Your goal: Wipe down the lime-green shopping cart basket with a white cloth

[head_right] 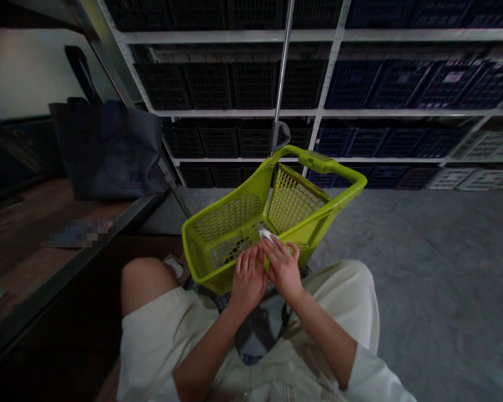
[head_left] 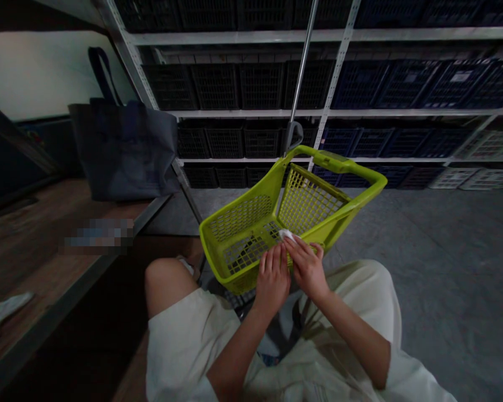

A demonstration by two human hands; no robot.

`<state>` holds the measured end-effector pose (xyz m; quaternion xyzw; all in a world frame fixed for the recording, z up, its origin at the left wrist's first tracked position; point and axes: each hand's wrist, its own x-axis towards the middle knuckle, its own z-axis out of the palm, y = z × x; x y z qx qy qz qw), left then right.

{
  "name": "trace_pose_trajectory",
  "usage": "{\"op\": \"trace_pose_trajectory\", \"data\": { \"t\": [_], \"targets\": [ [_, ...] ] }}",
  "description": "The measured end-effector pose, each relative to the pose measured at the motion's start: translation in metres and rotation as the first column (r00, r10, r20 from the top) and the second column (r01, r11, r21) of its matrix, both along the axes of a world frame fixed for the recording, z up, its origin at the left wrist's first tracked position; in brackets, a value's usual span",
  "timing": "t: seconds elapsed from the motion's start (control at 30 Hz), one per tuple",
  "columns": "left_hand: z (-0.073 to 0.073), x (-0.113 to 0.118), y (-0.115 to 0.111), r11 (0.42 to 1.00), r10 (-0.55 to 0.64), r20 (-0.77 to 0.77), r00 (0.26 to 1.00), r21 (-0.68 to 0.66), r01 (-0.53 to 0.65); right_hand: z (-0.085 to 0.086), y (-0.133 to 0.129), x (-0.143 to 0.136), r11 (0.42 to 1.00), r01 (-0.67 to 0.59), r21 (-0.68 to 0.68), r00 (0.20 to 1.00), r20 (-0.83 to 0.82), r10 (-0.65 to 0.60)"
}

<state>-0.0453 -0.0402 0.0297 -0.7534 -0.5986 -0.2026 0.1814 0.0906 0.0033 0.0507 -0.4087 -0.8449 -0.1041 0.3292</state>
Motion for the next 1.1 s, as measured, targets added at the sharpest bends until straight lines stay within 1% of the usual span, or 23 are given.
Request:
{"op": "trace_pose_trajectory", "data": {
  "t": [0.03,0.1,0.17,0.2,0.23,0.3,0.37,0.43,0.47,0.5,0.57,0.6,0.67,0.7,0.77,0.8,0.87,0.93,0.97,1.03,1.1],
  "targets": [
    [0.0,-0.001,0.0,1.0,-0.001,-0.002,1.0,0.0,0.001,0.0,-0.001,0.001,1.0,-0.024,-0.003,0.999,0.023,0.024],
    [-0.001,-0.002,-0.001,1.0,-0.001,-0.013,1.0,0.0,0.001,0.003,0.006,0.014,0.997,-0.079,-0.002,0.992,0.096,0.078],
    [0.0,-0.002,-0.001,1.0,0.003,-0.029,1.0,0.003,-0.003,0.011,0.021,0.04,0.993,-0.114,0.0,0.975,0.191,0.112],
    [0.0,-0.002,0.0,1.0,0.005,-0.034,0.999,0.004,-0.005,0.017,0.031,0.056,0.994,-0.109,0.009,0.968,0.23,0.104],
    [0.0,-0.002,0.0,1.0,0.008,-0.036,0.999,0.006,-0.008,0.023,0.041,0.074,0.996,-0.086,0.027,0.964,0.255,0.076],
    [0.0,-0.001,0.001,1.0,0.012,-0.036,0.999,0.007,-0.012,0.038,0.064,0.111,0.995,0.01,0.099,0.969,0.244,-0.034],
    [0.0,0.0,0.002,1.0,0.01,-0.033,0.999,0.01,-0.01,0.05,0.086,0.143,0.972,0.151,0.181,0.974,0.144,-0.178],
    [0.001,0.002,0.002,1.0,0.013,-0.026,1.0,0.014,-0.013,0.056,0.099,0.159,0.938,0.265,0.224,0.961,0.022,-0.277],
    [0.001,0.004,0.002,1.0,0.021,-0.018,1.0,0.011,-0.021,0.055,0.1,0.158,0.925,0.302,0.229,0.952,-0.028,-0.304],
    [0.002,0.006,0.002,1.0,0.031,-0.008,0.999,0.005,-0.031,0.052,0.098,0.151,0.921,0.318,0.226,0.948,-0.06,-0.312],
    [0.003,0.009,0.001,0.999,0.045,0.006,0.999,-0.012,-0.045,0.038,0.081,0.119,0.936,0.29,0.201,0.957,-0.084,-0.279],
    [0.004,0.01,0.001,0.999,0.048,0.01,0.999,-0.018,-0.048,0.03,0.068,0.098,0.954,0.238,0.183,0.971,-0.073,-0.228],
    [0.003,0.011,0.0,0.999,0.044,0.01,0.999,-0.014,-0.043,0.013,0.037,0.053,0.99,0.083,0.115,0.996,-0.038,-0.079],
    [0.003,0.01,0.0,0.999,0.039,0.009,0.999,-0.006,-0.039,0.006,0.023,0.033,0.997,0.016,0.081,1.0,-0.02,-0.015],
    [0.002,0.007,-0.001,0.999,0.032,0.012,0.999,0.007,-0.032,-0.002,0.002,0.007,0.999,-0.034,0.028,0.999,-0.013,0.034],
    [0.001,0.005,-0.001,1.0,0.027,0.012,1.0,0.009,-0.027,-0.003,-0.003,0.002,0.998,-0.056,0.017,0.998,-0.001,0.056],
    [0.001,0.002,-0.002,1.0,0.017,0.008,1.0,0.008,-0.017,-0.001,-0.002,0.007,0.993,-0.115,0.018,0.992,0.05,0.114],
    [0.001,-0.001,-0.003,1.0,0.015,0.0,1.0,0.006,-0.015,0.005,0.012,0.03,0.984,-0.177,0.028,0.977,0.124,0.172],
    [0.002,-0.001,-0.003,1.0,0.016,-0.003,1.0,0.005,-0.016,0.01,0.022,0.046,0.982,-0.186,0.038,0.972,0.155,0.178],
    [0.003,-0.001,-0.003,1.0,0.019,-0.004,1.0,0.002,-0.019,0.022,0.045,0.082,0.987,-0.138,0.081,0.975,0.183,0.122],
    [0.003,0.0,-0.001,1.0,0.012,-0.003,1.0,-0.004,-0.012,0.036,0.069,0.118,0.987,-0.025,0.158,0.987,0.162,-0.001]
  ]
}}
